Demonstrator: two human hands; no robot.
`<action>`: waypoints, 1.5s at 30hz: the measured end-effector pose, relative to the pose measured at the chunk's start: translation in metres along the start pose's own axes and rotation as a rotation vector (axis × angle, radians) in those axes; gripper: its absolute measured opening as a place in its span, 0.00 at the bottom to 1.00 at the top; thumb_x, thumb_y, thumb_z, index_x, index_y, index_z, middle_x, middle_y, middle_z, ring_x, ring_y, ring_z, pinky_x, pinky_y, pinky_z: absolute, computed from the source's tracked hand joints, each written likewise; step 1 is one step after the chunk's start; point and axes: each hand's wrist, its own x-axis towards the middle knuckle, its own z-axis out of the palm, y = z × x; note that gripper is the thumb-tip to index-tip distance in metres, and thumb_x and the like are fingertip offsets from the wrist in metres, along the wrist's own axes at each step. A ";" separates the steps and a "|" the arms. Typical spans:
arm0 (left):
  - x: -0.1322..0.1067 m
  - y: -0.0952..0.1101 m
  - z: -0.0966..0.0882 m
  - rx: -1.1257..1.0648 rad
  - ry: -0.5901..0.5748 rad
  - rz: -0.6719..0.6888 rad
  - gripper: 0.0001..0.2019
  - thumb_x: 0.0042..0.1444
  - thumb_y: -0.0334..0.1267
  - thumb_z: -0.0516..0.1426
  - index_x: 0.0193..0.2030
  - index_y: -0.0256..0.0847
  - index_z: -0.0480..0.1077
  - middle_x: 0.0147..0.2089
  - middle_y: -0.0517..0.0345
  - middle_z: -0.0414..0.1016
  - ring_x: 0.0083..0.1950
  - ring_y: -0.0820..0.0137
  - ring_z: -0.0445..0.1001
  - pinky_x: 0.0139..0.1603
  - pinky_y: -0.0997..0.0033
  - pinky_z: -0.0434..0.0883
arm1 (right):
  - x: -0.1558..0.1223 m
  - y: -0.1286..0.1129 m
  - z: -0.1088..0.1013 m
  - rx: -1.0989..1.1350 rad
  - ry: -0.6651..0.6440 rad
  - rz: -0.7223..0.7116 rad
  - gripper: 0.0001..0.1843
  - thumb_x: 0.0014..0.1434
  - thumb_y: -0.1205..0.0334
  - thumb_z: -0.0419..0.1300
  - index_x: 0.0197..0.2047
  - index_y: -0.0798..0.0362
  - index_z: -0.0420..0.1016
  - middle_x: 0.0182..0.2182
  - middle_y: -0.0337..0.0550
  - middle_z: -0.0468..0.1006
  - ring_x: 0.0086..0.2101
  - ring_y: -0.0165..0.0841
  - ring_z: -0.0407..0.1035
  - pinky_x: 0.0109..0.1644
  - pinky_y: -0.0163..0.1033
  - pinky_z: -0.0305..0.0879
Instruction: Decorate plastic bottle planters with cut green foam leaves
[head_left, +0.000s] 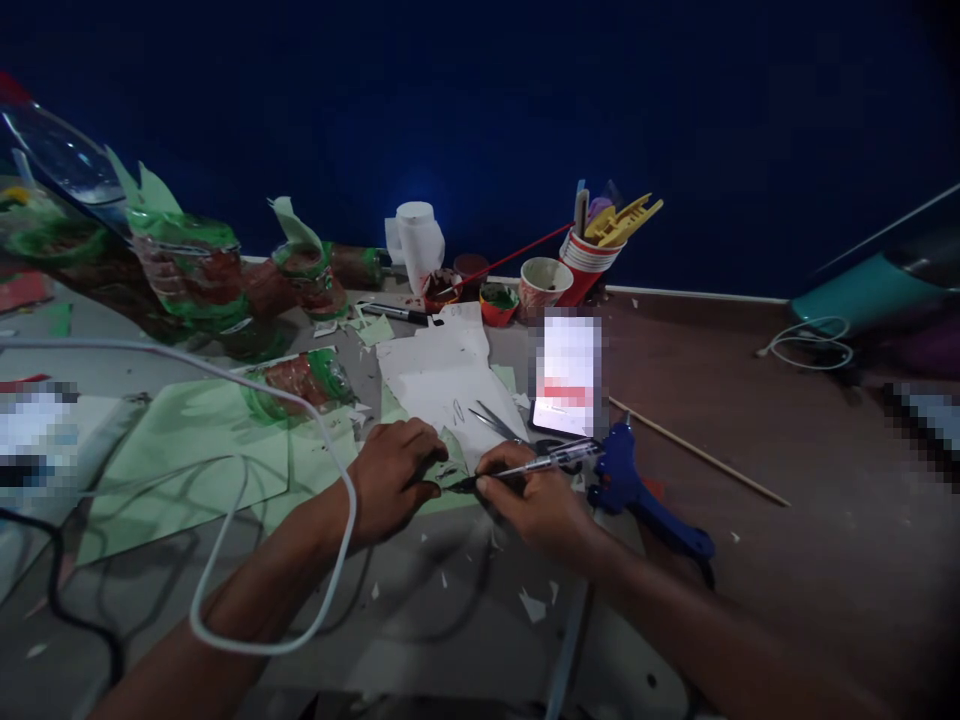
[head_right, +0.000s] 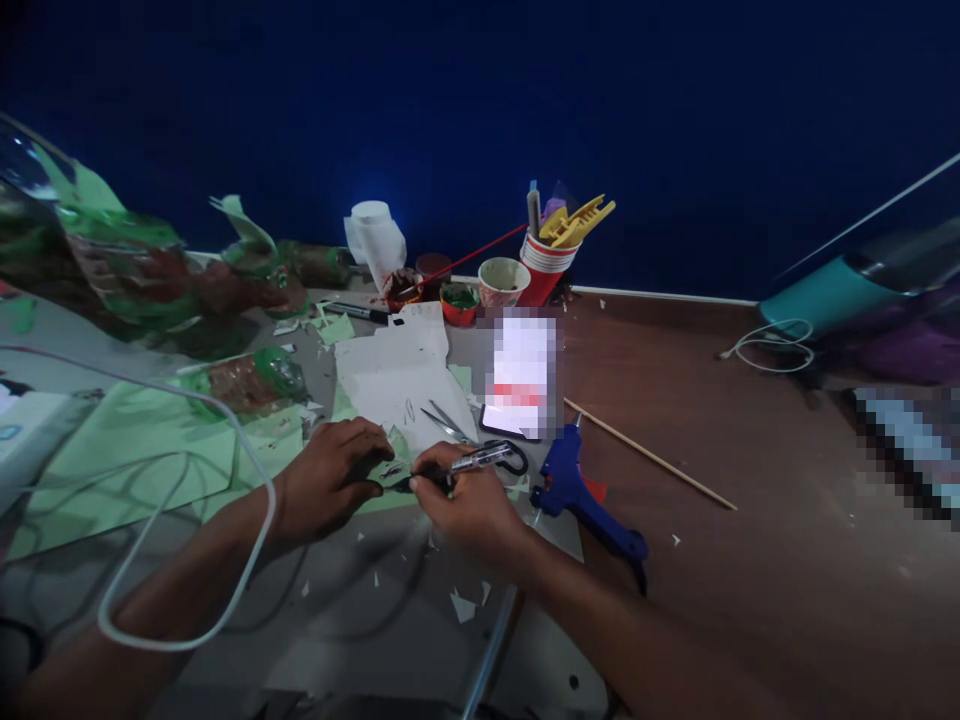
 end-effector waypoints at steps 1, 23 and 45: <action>0.000 -0.001 0.000 -0.001 -0.008 0.003 0.14 0.48 0.33 0.59 0.43 0.41 0.67 0.47 0.52 0.71 0.50 0.59 0.69 0.49 0.57 0.61 | 0.000 0.000 0.000 0.004 0.000 0.003 0.04 0.52 0.67 0.56 0.30 0.51 0.71 0.27 0.39 0.74 0.32 0.33 0.68 0.38 0.38 0.62; 0.001 -0.001 0.000 0.003 -0.012 -0.004 0.13 0.49 0.34 0.59 0.43 0.41 0.68 0.47 0.52 0.71 0.50 0.59 0.69 0.50 0.57 0.61 | 0.002 -0.003 -0.004 0.106 0.021 0.060 0.03 0.49 0.66 0.54 0.27 0.53 0.69 0.23 0.37 0.69 0.26 0.30 0.63 0.32 0.35 0.59; 0.001 0.000 0.000 0.004 -0.008 -0.006 0.13 0.48 0.33 0.59 0.43 0.41 0.68 0.46 0.52 0.71 0.49 0.59 0.69 0.49 0.57 0.62 | 0.001 -0.003 0.000 0.064 0.035 0.033 0.03 0.49 0.68 0.55 0.28 0.53 0.70 0.25 0.38 0.72 0.29 0.31 0.66 0.34 0.36 0.61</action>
